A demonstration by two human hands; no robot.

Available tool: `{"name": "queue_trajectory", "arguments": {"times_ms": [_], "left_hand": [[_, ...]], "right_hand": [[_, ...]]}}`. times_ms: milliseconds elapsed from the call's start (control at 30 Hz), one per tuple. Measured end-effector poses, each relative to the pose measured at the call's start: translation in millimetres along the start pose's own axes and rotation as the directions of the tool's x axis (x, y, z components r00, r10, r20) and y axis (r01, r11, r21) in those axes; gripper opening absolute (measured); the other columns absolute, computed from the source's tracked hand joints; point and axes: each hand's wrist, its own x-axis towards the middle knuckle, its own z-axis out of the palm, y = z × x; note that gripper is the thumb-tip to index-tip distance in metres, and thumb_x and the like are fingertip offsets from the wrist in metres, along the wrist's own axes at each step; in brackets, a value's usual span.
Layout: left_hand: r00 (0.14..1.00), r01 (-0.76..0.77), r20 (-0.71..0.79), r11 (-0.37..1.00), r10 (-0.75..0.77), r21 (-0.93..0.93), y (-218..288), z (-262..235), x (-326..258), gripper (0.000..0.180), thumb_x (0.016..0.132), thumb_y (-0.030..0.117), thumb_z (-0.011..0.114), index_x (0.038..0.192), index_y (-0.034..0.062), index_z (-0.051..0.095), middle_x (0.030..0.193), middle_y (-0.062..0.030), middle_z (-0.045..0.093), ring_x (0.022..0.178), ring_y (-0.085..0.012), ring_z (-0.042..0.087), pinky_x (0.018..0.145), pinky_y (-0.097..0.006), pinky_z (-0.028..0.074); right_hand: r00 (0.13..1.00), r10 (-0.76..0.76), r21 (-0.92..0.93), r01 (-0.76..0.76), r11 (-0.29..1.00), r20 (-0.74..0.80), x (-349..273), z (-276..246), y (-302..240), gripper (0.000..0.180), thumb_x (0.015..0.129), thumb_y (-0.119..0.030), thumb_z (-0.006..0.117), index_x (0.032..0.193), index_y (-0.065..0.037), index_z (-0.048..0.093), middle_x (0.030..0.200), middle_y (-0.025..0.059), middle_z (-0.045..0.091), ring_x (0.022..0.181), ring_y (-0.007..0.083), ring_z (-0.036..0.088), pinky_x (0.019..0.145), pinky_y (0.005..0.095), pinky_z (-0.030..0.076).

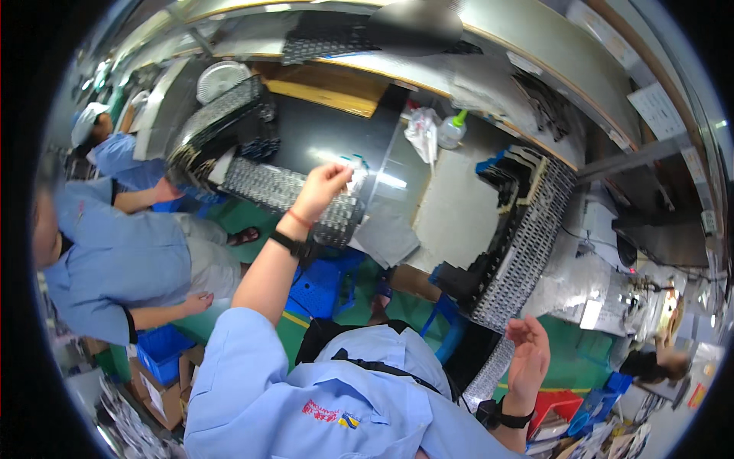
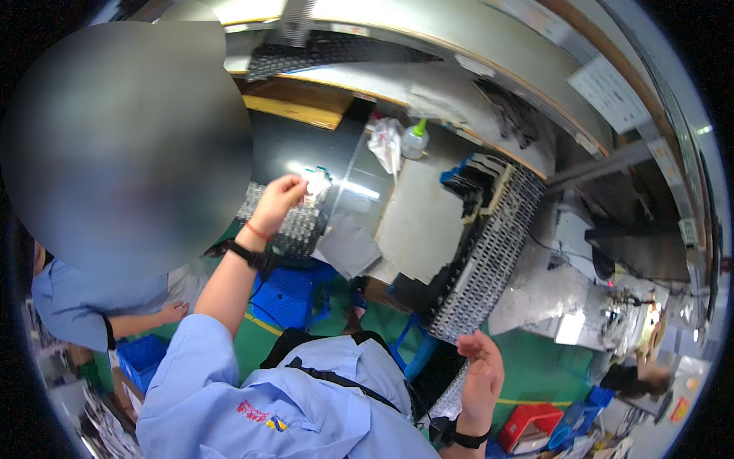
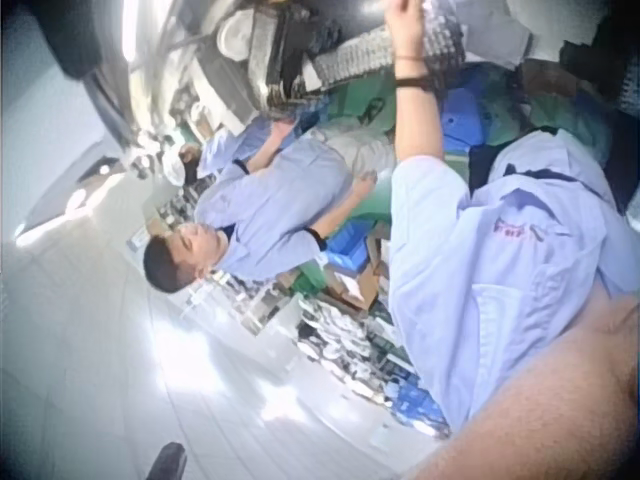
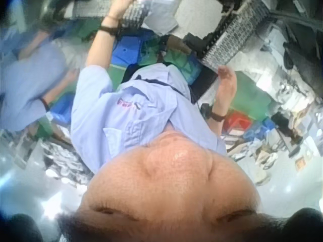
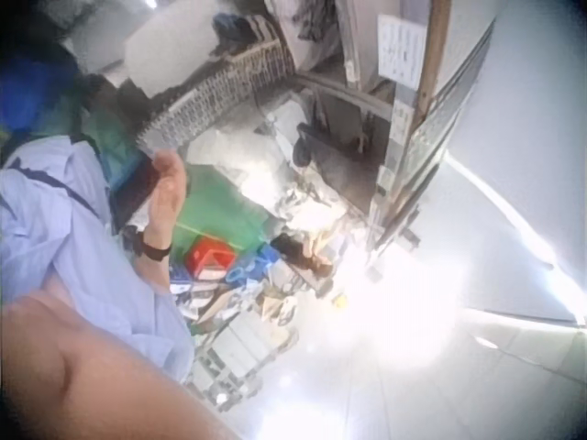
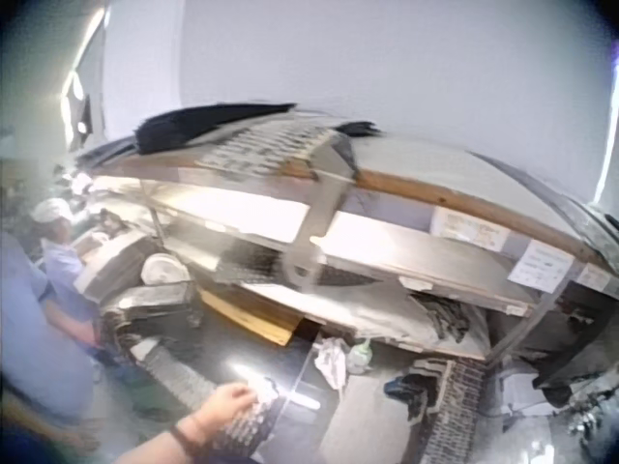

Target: Assembling layers of flexible keyboard components and circuit sheets.

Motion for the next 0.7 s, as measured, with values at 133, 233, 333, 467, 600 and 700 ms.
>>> {"name": "queue_trajectory", "arguments": {"times_ms": [133,233,333,467,600,700], "left_hand": [[0.999,0.045,0.004,0.994,-0.045,-0.103,4,-41,-109,0.012,0.091,0.014,0.062,0.09,0.0025,0.066,0.081,0.0019,0.062,0.073,-0.0051,0.053,0.068,-0.022,0.044],[0.976,0.139,-0.16,0.988,-0.148,-0.064,-1,-71,-202,0.014,0.09,0.014,0.063,0.095,0.0014,0.066,0.088,-0.0011,0.065,0.079,-0.0076,0.058,0.073,-0.024,0.048],[0.954,0.149,-0.249,0.985,-0.165,-0.081,-36,-92,-268,0.021,0.088,0.013,0.066,0.104,-0.0008,0.066,0.091,-0.0026,0.067,0.081,-0.0094,0.061,0.074,-0.026,0.051],[0.853,0.019,-0.487,0.944,-0.187,-0.329,-100,-104,-361,0.028,0.086,0.011,0.067,0.112,0.0,0.064,0.103,-0.0074,0.067,0.092,-0.0123,0.062,0.082,-0.027,0.05],[0.691,0.36,-0.615,0.918,-0.381,-0.164,-95,-108,-453,0.023,0.083,0.012,0.069,0.103,0.0024,0.066,0.091,-0.0059,0.058,0.093,-0.0154,0.058,0.084,-0.031,0.047],[0.58,0.424,-0.645,0.861,-0.497,-0.282,-144,-125,-500,0.029,0.081,0.016,0.072,0.106,0.0022,0.067,0.102,-0.0098,0.064,0.098,-0.0188,0.06,0.085,-0.034,0.048]], "right_hand": [[0.967,0.014,0.019,-0.019,1.0,0.253,14,51,-14,0.071,0.093,-0.052,0.052,0.131,0.007,0.045,0.115,0.0175,0.059,0.104,0.0249,0.058,0.092,0.0368,0.044],[0.806,0.099,0.034,-0.146,0.989,0.584,23,89,-22,0.066,0.091,-0.044,0.06,0.132,0.006,0.046,0.118,0.0178,0.06,0.108,0.0255,0.058,0.097,0.0383,0.042],[0.752,0.058,0.017,-0.091,0.996,0.656,24,126,-28,0.059,0.092,-0.04,0.057,0.128,0.007,0.048,0.107,0.0172,0.063,0.099,0.0242,0.06,0.09,0.0356,0.046],[0.613,0.209,-0.072,-0.24,0.968,0.762,16,152,-33,0.053,0.097,-0.032,0.055,0.132,0.007,0.047,0.119,0.0168,0.06,0.109,0.0253,0.057,0.098,0.0387,0.041],[0.498,0.154,-0.061,-0.198,0.978,0.853,6,196,-31,0.05,0.097,-0.029,0.054,0.131,0.007,0.047,0.118,0.0166,0.06,0.109,0.0248,0.056,0.098,0.039,0.041],[0.463,0.202,-0.098,-0.239,0.966,0.863,-19,226,-28,0.05,0.097,-0.028,0.054,0.132,0.007,0.047,0.118,0.0172,0.06,0.109,0.026,0.056,0.1,0.0403,0.04]]}}
